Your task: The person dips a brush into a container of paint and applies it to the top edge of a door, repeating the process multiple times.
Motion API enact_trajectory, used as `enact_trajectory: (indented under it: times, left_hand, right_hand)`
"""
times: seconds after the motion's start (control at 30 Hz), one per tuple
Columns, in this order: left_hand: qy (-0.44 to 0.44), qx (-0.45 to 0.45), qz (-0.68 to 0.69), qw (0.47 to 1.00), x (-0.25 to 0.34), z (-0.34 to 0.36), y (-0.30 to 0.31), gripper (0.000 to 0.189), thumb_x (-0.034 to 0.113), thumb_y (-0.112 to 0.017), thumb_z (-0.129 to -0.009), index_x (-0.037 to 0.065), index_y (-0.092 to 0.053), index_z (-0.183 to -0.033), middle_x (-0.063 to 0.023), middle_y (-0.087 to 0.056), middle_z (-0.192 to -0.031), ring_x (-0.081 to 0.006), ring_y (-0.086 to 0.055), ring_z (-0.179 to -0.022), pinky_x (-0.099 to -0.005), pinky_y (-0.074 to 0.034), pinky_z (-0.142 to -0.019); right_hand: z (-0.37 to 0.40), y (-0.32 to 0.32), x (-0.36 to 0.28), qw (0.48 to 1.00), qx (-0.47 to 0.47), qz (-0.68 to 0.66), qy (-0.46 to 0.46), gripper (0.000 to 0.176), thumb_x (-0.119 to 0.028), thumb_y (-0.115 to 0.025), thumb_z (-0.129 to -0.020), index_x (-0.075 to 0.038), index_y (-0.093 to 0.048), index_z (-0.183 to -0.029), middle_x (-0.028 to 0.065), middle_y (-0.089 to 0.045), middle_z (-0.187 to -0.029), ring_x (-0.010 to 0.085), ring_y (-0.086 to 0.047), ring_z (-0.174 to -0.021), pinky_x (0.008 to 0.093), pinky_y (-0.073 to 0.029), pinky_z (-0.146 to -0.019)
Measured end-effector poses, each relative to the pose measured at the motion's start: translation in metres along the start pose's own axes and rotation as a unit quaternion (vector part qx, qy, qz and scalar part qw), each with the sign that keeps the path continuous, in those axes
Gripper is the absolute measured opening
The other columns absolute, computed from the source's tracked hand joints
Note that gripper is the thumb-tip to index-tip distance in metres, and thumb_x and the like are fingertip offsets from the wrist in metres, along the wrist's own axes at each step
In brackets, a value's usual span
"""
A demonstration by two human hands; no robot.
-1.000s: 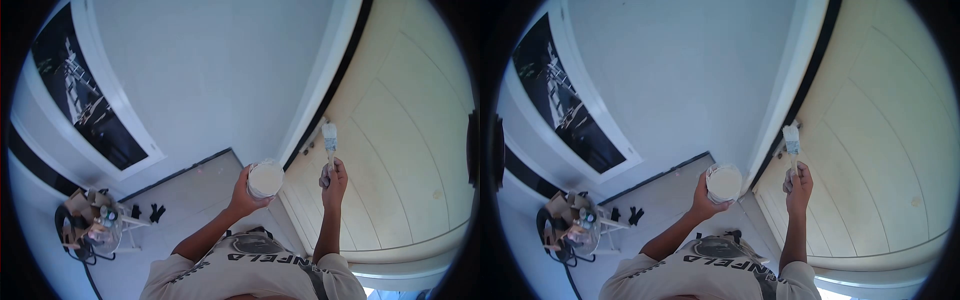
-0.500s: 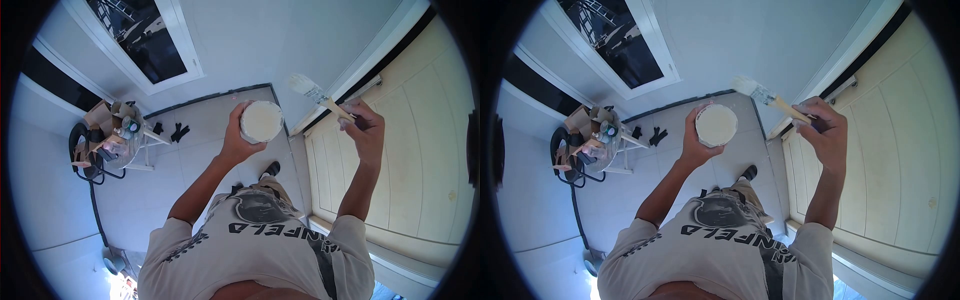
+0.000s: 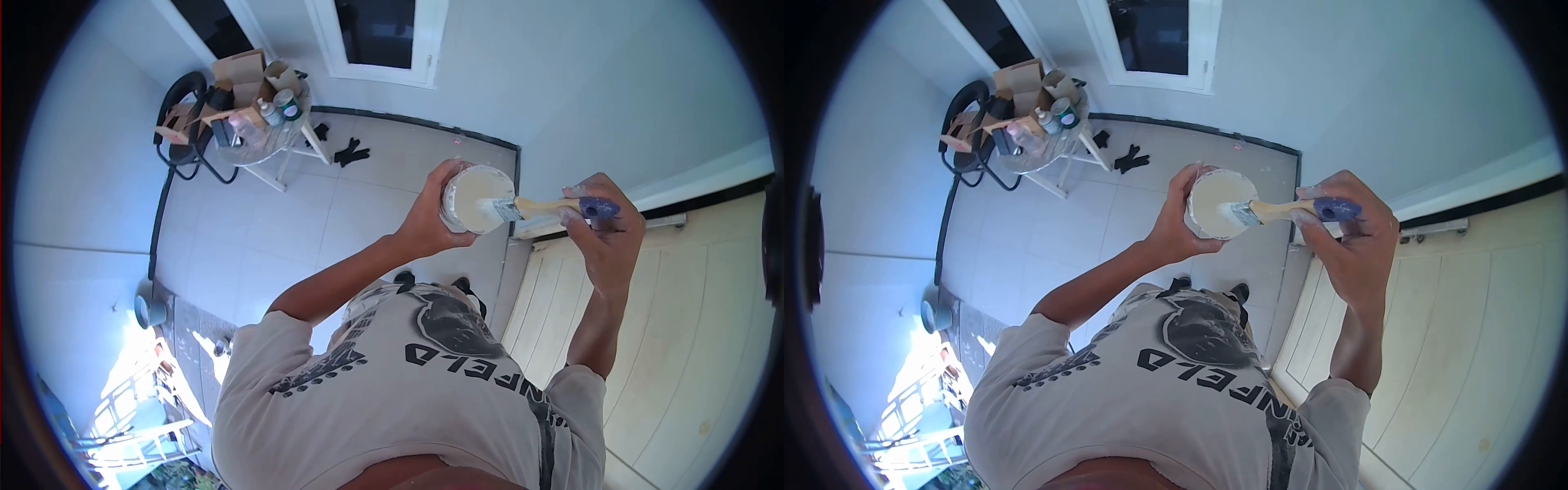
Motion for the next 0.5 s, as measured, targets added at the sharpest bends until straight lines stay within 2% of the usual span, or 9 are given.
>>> enact_trajectory:
  times: [0.13, 0.2, 0.23, 0.27, 0.33, 0.37, 0.43, 0.5]
  left_hand:
    - [-0.003, 0.014, -0.001, 1.000, 0.006, 0.030, 0.029, 0.119, 0.003, -0.086, -0.062, 0.010, -0.008, -0.151, -0.0190, -0.039, -0.143, -0.0324, -0.041, -0.136, -0.0441, -0.035, -0.113]
    - [0.001, 0.035, -0.029, 0.999, 0.006, 0.028, 0.032, 0.112, 0.006, -0.087, -0.063, 0.006, -0.014, -0.149, -0.0188, -0.042, -0.141, -0.0322, -0.044, -0.134, -0.0422, -0.037, -0.113]
    - [-0.005, 0.038, -0.025, 0.999, 0.022, 0.050, 0.061, 0.112, 0.006, -0.087, -0.063, 0.006, -0.014, -0.149, -0.0188, -0.042, -0.141, -0.0322, -0.044, -0.134, -0.0422, -0.037, -0.113]
    - [-0.007, 0.049, -0.030, 0.998, 0.039, 0.057, 0.069, 0.113, 0.006, -0.087, -0.063, 0.006, -0.014, -0.149, -0.0194, -0.042, -0.140, -0.0325, -0.045, -0.133, -0.0426, -0.038, -0.113]
    - [-0.001, 0.062, -0.040, 0.997, 0.039, 0.048, 0.064, 0.113, 0.006, -0.087, -0.063, 0.006, -0.014, -0.149, -0.0201, -0.043, -0.139, -0.0329, -0.047, -0.132, -0.0429, -0.039, -0.112]
    - [-0.009, 0.077, -0.060, 0.995, 0.015, 0.047, 0.062, 0.114, 0.006, -0.088, -0.063, 0.006, -0.014, -0.149, -0.0205, -0.043, -0.139, -0.0333, -0.047, -0.131, -0.0432, -0.040, -0.111]
    - [-0.016, 0.091, -0.074, 0.993, 0.016, 0.049, 0.069, 0.115, 0.005, -0.088, -0.062, 0.006, -0.013, -0.149, -0.0210, -0.044, -0.138, -0.0338, -0.048, -0.130, -0.0436, -0.040, -0.110]
    - [-0.059, 0.117, -0.084, 0.988, 0.031, 0.049, 0.075, 0.116, 0.003, -0.088, -0.061, 0.007, -0.013, -0.149, -0.0214, -0.045, -0.138, -0.0343, -0.048, -0.130, -0.0436, -0.041, -0.109]
  right_hand:
    - [-0.001, -0.057, -0.013, 0.995, -0.082, 0.018, 0.054, 0.020, 0.004, -0.073, -0.076, -0.001, -0.069, -0.095, 0.0052, -0.063, -0.083, 0.0100, -0.061, -0.075, 0.0212, -0.047, -0.064]
    - [-0.005, -0.078, -0.016, 0.973, -0.152, 0.142, 0.097, 0.020, 0.001, -0.074, -0.078, -0.002, -0.068, -0.097, 0.0056, -0.062, -0.080, 0.0105, -0.058, -0.068, 0.0231, -0.045, -0.057]
    - [0.005, -0.119, -0.043, 0.961, -0.160, 0.187, 0.124, 0.020, -0.002, -0.076, -0.079, -0.003, -0.068, -0.097, 0.0059, -0.061, -0.078, 0.0123, -0.055, -0.062, 0.0260, -0.044, -0.052]
    - [0.009, -0.131, -0.062, 0.960, -0.164, 0.189, 0.128, 0.020, -0.002, -0.076, -0.079, -0.003, -0.068, -0.097, 0.0059, -0.061, -0.078, 0.0123, -0.055, -0.062, 0.0260, -0.044, -0.052]
    - [0.002, -0.126, -0.065, 0.966, -0.141, 0.132, 0.175, 0.020, -0.005, -0.077, -0.080, -0.003, -0.068, -0.097, 0.0059, -0.061, -0.076, 0.0128, -0.054, -0.060, 0.0260, -0.043, -0.052]
    - [-0.001, -0.128, -0.035, 0.966, -0.141, 0.124, 0.179, 0.020, -0.005, -0.077, -0.080, -0.003, -0.068, -0.097, 0.0059, -0.061, -0.076, 0.0128, -0.054, -0.060, 0.0260, -0.043, -0.052]
    - [-0.004, -0.137, -0.026, 0.970, -0.145, 0.128, 0.146, 0.021, -0.006, -0.079, -0.080, -0.003, -0.067, -0.097, 0.0064, -0.061, -0.076, 0.0133, -0.054, -0.059, 0.0257, -0.043, -0.052]
    - [-0.005, -0.138, -0.037, 0.971, -0.141, 0.123, 0.151, 0.021, -0.006, -0.079, -0.080, -0.002, -0.067, -0.097, 0.0068, -0.061, -0.076, 0.0136, -0.055, -0.059, 0.0256, -0.043, -0.051]
Point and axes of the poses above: each hand's wrist, its own z-axis away from the middle knuckle, its own y-axis out of the back of the hand, x = y × z, the point moved 10 cm from there along -z, towards the middle knuckle
